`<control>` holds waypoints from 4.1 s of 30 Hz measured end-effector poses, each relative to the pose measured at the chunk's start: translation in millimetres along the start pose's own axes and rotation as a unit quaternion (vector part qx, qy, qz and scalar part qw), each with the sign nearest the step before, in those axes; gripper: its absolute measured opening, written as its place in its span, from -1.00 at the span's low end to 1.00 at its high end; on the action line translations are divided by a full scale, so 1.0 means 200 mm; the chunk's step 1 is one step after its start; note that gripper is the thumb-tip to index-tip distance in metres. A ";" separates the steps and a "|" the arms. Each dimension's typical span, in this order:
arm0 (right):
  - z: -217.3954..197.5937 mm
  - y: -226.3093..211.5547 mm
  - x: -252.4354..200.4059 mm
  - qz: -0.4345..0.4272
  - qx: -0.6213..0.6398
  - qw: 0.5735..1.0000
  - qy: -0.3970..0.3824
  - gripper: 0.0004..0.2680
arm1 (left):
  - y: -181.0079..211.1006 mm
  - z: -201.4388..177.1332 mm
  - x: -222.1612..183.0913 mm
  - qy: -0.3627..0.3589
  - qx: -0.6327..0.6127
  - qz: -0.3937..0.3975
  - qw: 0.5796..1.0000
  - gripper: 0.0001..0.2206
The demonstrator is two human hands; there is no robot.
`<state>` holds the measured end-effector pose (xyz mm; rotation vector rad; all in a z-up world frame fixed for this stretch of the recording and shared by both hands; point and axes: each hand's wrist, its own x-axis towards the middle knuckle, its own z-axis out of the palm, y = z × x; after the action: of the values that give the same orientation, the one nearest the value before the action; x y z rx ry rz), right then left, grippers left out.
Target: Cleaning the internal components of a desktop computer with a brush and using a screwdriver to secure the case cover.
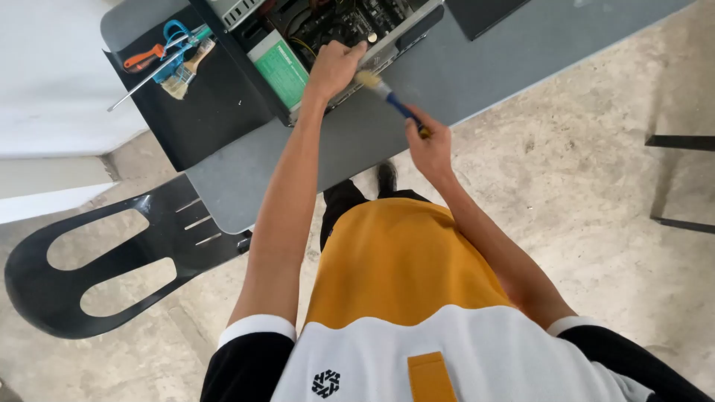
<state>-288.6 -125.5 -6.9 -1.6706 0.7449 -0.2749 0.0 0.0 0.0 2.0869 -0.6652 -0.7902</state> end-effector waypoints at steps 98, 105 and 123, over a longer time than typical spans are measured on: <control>0.35 -0.60 1.34 -0.188 -0.244 0.888 -0.342 -0.83 | -0.14 0.00 -0.16 0.311 0.179 0.179 0.916 -0.69; 0.36 -0.54 1.36 -0.217 -0.264 0.891 -0.299 -0.76 | -0.18 0.04 -0.13 0.305 0.226 0.177 0.908 -0.75; 0.42 -0.59 1.33 -0.088 -0.315 0.892 -0.312 -0.84 | -0.14 0.02 -0.16 0.270 0.221 0.154 0.925 -0.79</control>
<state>0.5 -212.5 26.1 -2.2733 0.1855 0.4245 -19.4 35.6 -15.8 2.3653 -0.8776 0.1399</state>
